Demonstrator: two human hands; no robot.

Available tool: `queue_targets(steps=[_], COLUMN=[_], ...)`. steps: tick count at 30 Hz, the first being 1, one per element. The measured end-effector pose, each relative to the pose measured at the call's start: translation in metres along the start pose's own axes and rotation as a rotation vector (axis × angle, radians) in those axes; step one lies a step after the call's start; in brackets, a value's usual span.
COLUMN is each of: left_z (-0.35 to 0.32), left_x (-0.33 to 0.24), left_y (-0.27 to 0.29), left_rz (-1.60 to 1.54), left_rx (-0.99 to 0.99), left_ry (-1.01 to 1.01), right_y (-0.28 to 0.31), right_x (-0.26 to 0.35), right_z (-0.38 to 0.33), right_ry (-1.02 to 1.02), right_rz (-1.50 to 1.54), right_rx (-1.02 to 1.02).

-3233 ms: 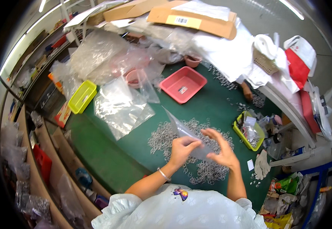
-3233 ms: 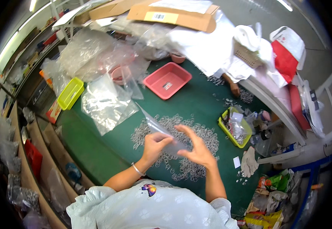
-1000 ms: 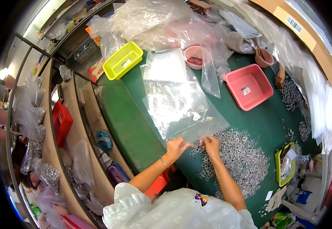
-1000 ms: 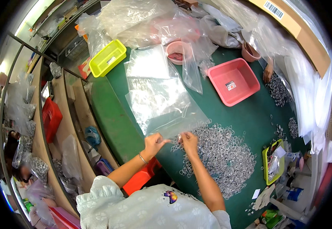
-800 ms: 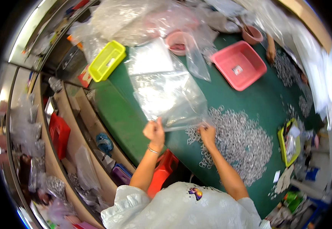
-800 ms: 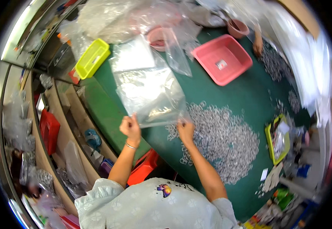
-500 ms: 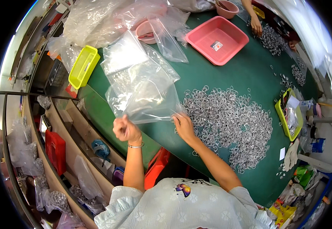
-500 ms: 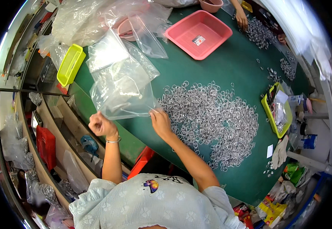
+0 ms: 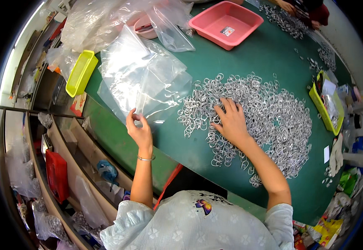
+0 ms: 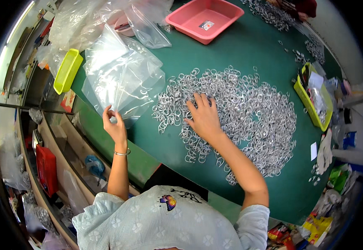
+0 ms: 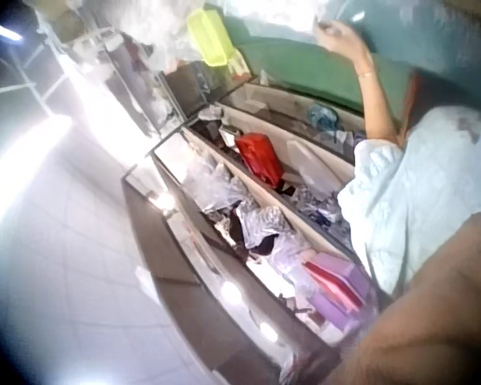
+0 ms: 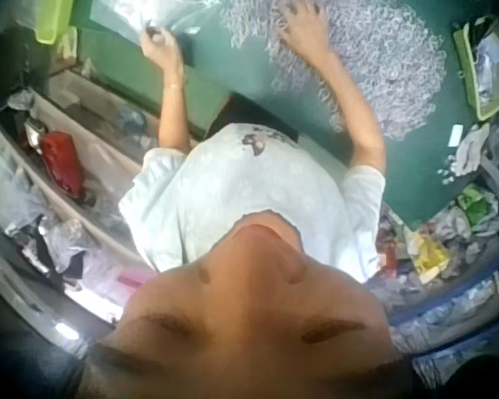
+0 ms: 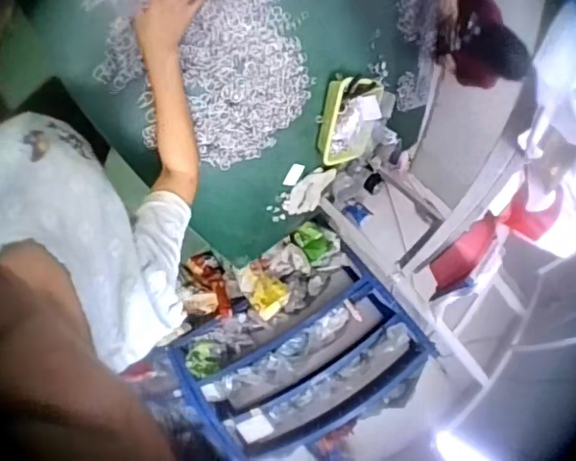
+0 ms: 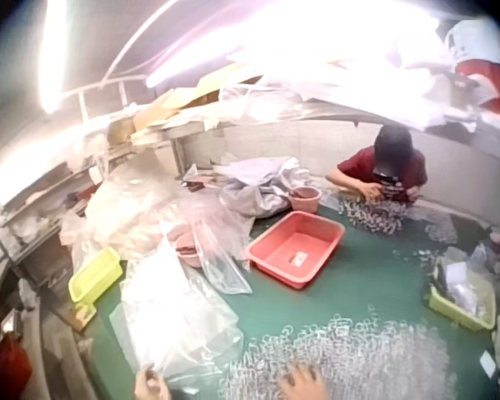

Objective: The person sorts metal rings and hooks by hand at a workbench, places them into a tray, and moves the tray to a different area for further processing.

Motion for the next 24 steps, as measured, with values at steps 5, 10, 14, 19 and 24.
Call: queue_targets(steps=[5, 10, 14, 19, 24], left_z=[-0.008, -0.02, -0.045, -0.094, -0.12], left_x=[0.004, -0.013, -0.037, -0.077, -0.089], left_y=[0.003, 0.017, 0.026, 0.028, 0.039], left_rz=[-0.05, 0.091, -0.154, -0.489, -0.589], left_rx=[0.248, 0.432, 0.425, 0.65, 0.743], left_ry=[0.017, -0.153, -0.159, -0.19, -0.166], right_y=[0.012, 0.022, 0.039, 0.024, 0.015], right_x=[0.001, -0.003, -0.016, -0.061, -0.073], right_z=[-0.034, -0.076, -0.105, -0.142, -0.156], right_ry=[-0.063, -0.223, -0.324, -0.718, -0.778], right_rz=[0.013, 0.106, 0.197, 0.547, 0.34], right_rx=[-0.138, -0.275, -0.454, -0.539, -0.567])
Point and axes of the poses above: each hand's wrist, its own z-axis towards the middle knuckle, its own y-axis out of the back of the hand, x = y × z, the point moved 1 cm from there along z, towards the middle knuckle, and after that the axes turned 6 degrees about -y, right-handed, at the moved point
